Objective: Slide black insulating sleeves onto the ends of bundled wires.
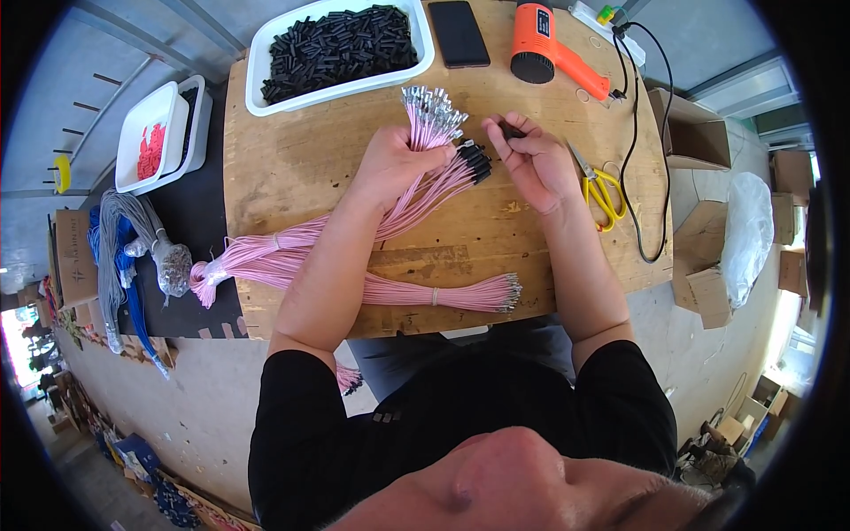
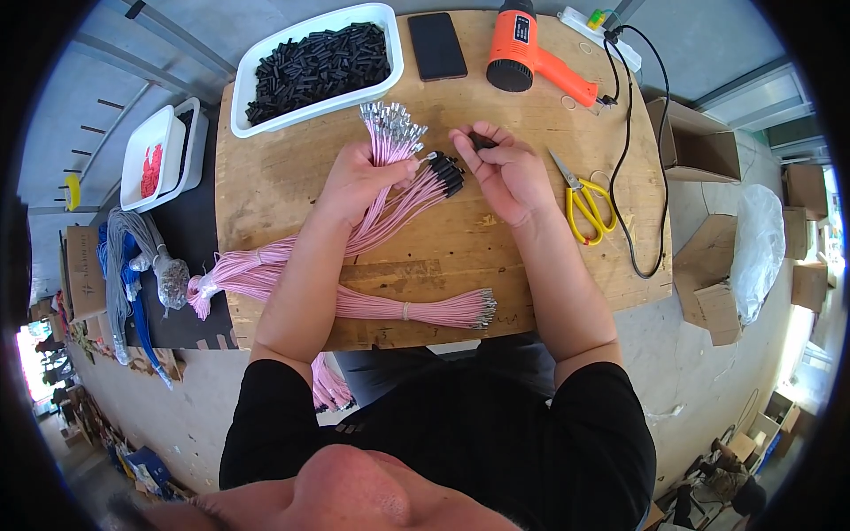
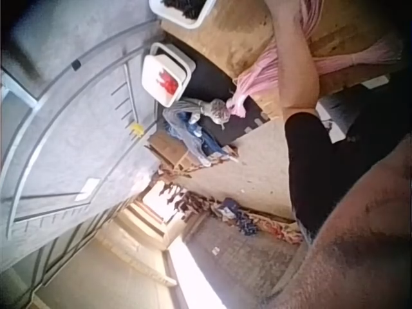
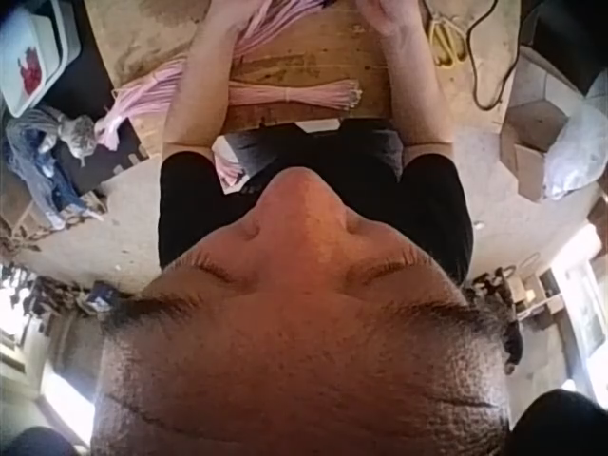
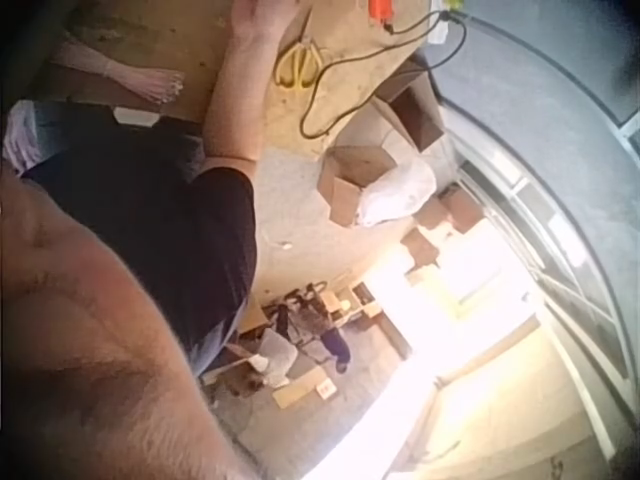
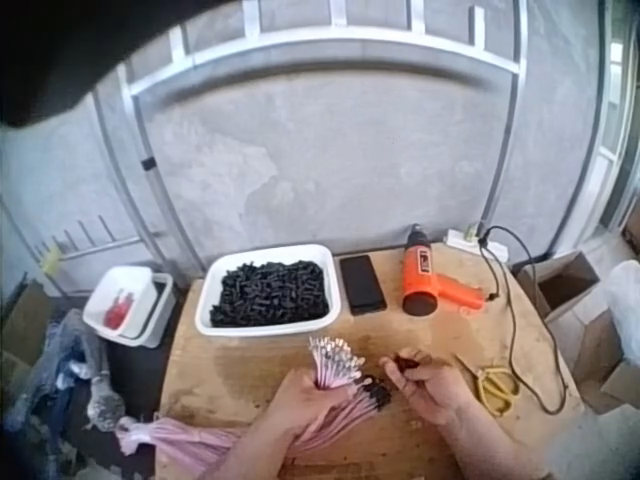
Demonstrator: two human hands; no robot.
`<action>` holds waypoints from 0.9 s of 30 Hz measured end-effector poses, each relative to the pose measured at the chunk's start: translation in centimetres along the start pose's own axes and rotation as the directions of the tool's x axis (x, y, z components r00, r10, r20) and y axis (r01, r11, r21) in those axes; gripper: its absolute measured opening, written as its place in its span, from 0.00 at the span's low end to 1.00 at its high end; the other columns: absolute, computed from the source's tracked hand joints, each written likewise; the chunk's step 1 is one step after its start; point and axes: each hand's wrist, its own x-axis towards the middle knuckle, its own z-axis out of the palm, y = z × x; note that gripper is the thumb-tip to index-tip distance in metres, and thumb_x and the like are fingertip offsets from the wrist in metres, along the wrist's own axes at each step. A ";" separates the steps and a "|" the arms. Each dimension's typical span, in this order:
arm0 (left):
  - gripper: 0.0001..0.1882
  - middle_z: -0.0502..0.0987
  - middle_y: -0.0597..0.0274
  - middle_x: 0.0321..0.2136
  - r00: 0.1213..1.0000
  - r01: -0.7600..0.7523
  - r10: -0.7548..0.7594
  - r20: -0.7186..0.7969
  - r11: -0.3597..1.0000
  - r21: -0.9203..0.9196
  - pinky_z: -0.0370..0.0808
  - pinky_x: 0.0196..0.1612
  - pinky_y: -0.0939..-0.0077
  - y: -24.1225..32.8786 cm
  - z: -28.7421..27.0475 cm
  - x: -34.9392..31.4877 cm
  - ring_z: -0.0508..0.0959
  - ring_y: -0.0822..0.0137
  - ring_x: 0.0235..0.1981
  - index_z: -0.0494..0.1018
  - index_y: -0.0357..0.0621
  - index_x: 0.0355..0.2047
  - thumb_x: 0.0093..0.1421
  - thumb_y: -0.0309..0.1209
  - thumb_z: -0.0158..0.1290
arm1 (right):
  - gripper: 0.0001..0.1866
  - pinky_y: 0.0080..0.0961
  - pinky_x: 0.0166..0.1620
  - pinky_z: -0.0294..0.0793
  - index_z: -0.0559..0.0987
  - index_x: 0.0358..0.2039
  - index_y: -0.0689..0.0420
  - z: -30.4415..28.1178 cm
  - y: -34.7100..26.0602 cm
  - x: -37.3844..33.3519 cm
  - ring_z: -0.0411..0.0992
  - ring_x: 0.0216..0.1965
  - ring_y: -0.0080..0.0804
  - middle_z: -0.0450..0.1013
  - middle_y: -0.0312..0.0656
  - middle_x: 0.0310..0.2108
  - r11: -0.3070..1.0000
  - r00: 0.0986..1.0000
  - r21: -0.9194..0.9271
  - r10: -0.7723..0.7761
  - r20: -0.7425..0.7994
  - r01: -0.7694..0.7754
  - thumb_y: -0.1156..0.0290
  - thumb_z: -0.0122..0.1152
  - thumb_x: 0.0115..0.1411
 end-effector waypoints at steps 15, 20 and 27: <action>0.05 0.79 0.64 0.26 1.000 -0.023 0.023 -0.016 0.998 -0.064 0.73 0.30 0.80 0.2 0.1 -0.2 0.76 0.76 0.26 0.79 0.33 0.33 0.58 0.23 0.62 | 0.08 0.15 0.31 0.71 0.80 0.44 0.62 0.8 1.0 -0.7 0.72 0.28 0.21 0.77 0.37 0.32 0.923 1.000 -0.385 -0.003 0.031 0.015 0.76 0.60 0.65; 0.05 0.79 0.64 0.26 1.000 -0.027 0.026 -0.010 0.996 -0.086 0.72 0.30 0.79 0.1 -0.1 0.0 0.76 0.76 0.25 0.79 0.33 0.33 0.57 0.23 0.62 | 0.09 0.14 0.32 0.70 0.82 0.44 0.63 1.4 1.2 -0.9 0.72 0.30 0.20 0.77 0.36 0.30 0.887 0.997 -0.458 -0.031 0.067 0.058 0.78 0.61 0.64; 0.06 0.80 0.63 0.26 0.999 -0.034 0.034 0.007 0.998 -0.056 0.73 0.31 0.79 -0.1 -0.2 0.1 0.76 0.75 0.26 0.79 0.33 0.32 0.57 0.24 0.63 | 0.08 0.14 0.33 0.71 0.81 0.42 0.62 0.9 1.4 -0.8 0.73 0.31 0.19 0.77 0.36 0.31 0.882 0.996 -0.466 -0.034 0.087 0.071 0.80 0.63 0.61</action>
